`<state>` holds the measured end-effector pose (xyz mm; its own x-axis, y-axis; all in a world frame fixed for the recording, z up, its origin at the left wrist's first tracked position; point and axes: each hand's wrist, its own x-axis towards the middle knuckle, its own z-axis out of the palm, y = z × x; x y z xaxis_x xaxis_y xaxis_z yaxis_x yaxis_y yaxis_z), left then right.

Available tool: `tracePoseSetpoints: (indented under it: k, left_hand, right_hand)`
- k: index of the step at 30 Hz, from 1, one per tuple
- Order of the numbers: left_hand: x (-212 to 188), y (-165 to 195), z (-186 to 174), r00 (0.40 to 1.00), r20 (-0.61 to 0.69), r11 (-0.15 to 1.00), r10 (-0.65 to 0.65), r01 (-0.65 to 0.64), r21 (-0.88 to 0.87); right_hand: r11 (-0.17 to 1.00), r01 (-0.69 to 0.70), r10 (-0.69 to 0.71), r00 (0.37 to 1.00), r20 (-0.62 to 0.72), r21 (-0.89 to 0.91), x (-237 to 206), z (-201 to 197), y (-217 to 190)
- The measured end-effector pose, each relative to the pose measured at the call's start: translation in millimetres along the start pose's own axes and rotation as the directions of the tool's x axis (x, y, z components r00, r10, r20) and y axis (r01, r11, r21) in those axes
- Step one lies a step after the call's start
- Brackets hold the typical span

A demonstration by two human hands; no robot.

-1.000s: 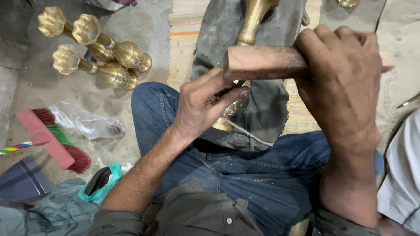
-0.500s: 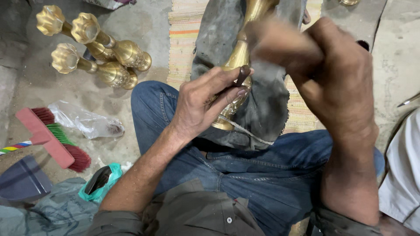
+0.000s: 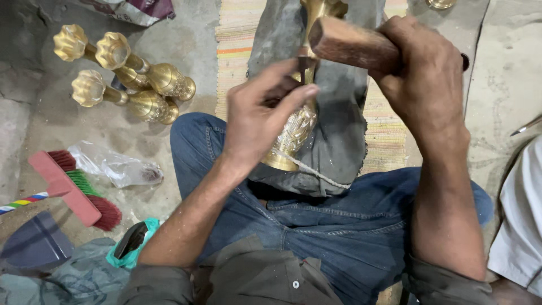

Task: The person sits cross-legged on the floor with a brass vase held against a cloth pad on their lap. They hold a chisel against the vase surface and repeatedly strike it with a wooden mallet to engrave a decorative pattern, repositioning the chisel around the vase as they work.

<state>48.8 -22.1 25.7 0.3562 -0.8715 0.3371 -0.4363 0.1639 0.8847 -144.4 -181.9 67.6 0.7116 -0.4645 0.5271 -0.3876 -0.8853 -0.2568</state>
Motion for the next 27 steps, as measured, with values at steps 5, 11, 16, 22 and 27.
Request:
tracePoseSetpoints:
  k: [5, 11, 16, 22, 27]
  left_hand:
    - [13, 14, 7, 0.995, 0.062, 0.95, 0.075, -0.091, 0.3]
    - [21, 22, -2, 0.99, 0.136, 0.947, 0.031, -0.073, 0.313]
    - [21, 24, -2, 0.989, 0.151, 0.961, -0.002, -0.04, 0.273]
    - [21, 20, -2, 0.988, 0.149, 0.955, 0.029, -0.072, 0.289]
    - [22, 19, -1, 0.987, 0.145, 0.946, 0.068, -0.11, 0.304]
  right_hand:
    - [0.998, -0.041, 0.04, 0.999, -0.02, -0.043, -3, 10, 15]
    - [0.956, -0.201, 0.216, 0.975, -0.048, 0.216, -5, 1, 20]
    - [0.665, -0.421, 0.435, 0.89, 0.137, 0.617, -7, 0, 29]
    - [0.956, -0.144, 0.134, 0.989, 0.058, 0.257, -11, 4, 28]
    - [0.998, -0.054, 0.053, 0.998, 0.019, 0.034, -12, 4, 26]
